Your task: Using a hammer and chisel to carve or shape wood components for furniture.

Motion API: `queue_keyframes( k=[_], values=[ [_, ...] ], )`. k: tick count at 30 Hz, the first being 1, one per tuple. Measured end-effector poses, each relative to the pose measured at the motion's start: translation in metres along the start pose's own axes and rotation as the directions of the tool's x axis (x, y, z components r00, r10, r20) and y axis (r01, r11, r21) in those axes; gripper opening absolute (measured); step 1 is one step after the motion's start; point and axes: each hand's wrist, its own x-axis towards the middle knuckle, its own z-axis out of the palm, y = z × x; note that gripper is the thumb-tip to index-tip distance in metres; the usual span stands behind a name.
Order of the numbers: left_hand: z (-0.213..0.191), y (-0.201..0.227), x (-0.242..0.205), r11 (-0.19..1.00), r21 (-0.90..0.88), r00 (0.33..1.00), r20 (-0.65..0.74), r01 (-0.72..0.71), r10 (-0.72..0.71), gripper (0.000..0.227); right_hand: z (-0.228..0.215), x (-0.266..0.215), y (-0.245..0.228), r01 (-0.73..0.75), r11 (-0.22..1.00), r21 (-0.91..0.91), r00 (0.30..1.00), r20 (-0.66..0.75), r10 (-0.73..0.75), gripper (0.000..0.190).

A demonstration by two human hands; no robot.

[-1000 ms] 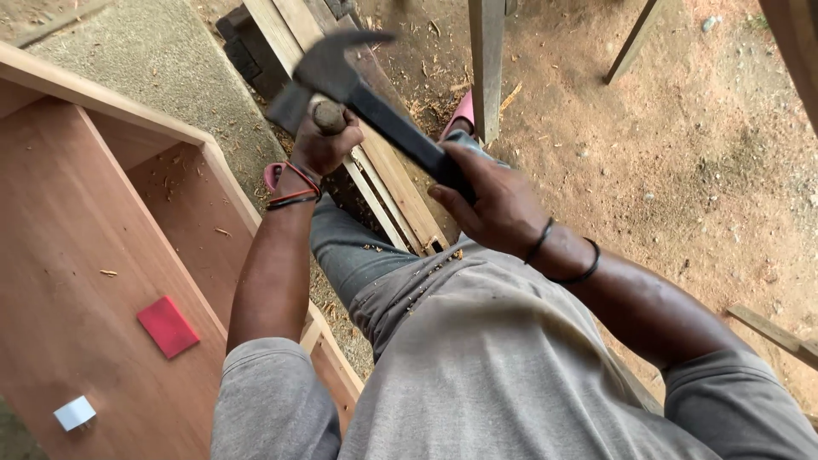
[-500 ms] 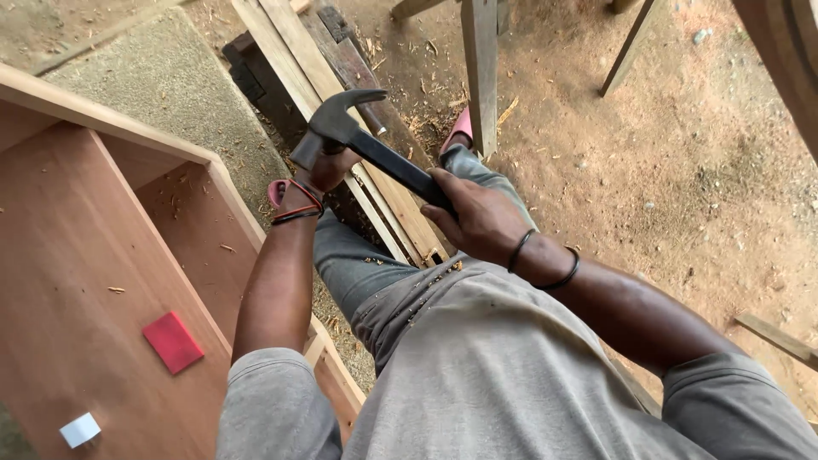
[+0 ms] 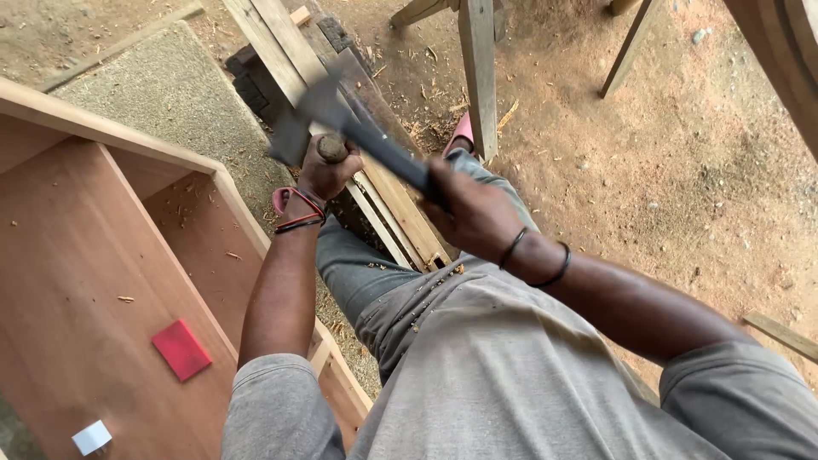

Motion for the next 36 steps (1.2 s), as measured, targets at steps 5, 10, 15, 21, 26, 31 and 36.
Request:
queue_keyframes(
  k=[5, 10, 15, 21, 26, 31, 36],
  values=[
    [0.005, -0.035, -0.001, 0.993, 0.005, 0.989, 0.093, -0.114, 0.113, 0.02, -0.013, -0.015, 0.004, -0.129, 0.989, -0.079, 0.945, 0.292, 0.146, 0.051],
    [0.006, -0.013, -0.003, 0.982, -0.189, 1.0, -0.022, -0.026, 0.022, 0.034, -0.033, -0.006, -0.013, -0.031, 0.999, -0.027, 0.984, 0.173, 0.035, 0.057],
    [0.007, 0.012, -0.005, 1.0, -0.01, 1.0, -0.011, 0.001, -0.001, 0.009, -0.035, 0.0, -0.032, 0.062, 0.978, 0.199, 0.994, -0.101, -0.043, 0.062],
    [0.018, -0.108, -0.003, 0.662, 0.597, 0.826, 0.002, -0.453, 0.563, 0.019, 0.004, -0.027, 0.015, -0.232, 0.973, 0.004, 0.932, 0.286, 0.221, 0.058],
    [0.051, -0.025, -0.023, 0.724, 0.6, 0.914, 0.028, -0.339, 0.405, 0.009, -0.011, -0.086, 0.04, -0.281, 0.954, 0.104, 0.945, 0.201, 0.257, 0.056],
    [0.035, -0.006, -0.024, 0.933, 0.271, 0.966, -0.043, -0.236, 0.256, 0.02, -0.022, -0.132, 0.059, -0.543, 0.836, 0.086, 0.837, 0.141, 0.529, 0.054],
    [-0.003, -0.003, 0.038, 0.927, -0.359, 0.944, -0.254, 0.11, -0.211, 0.019, -0.024, -0.144, 0.073, -0.549, 0.834, 0.051, 0.836, 0.04, 0.547, 0.05]
  ],
)
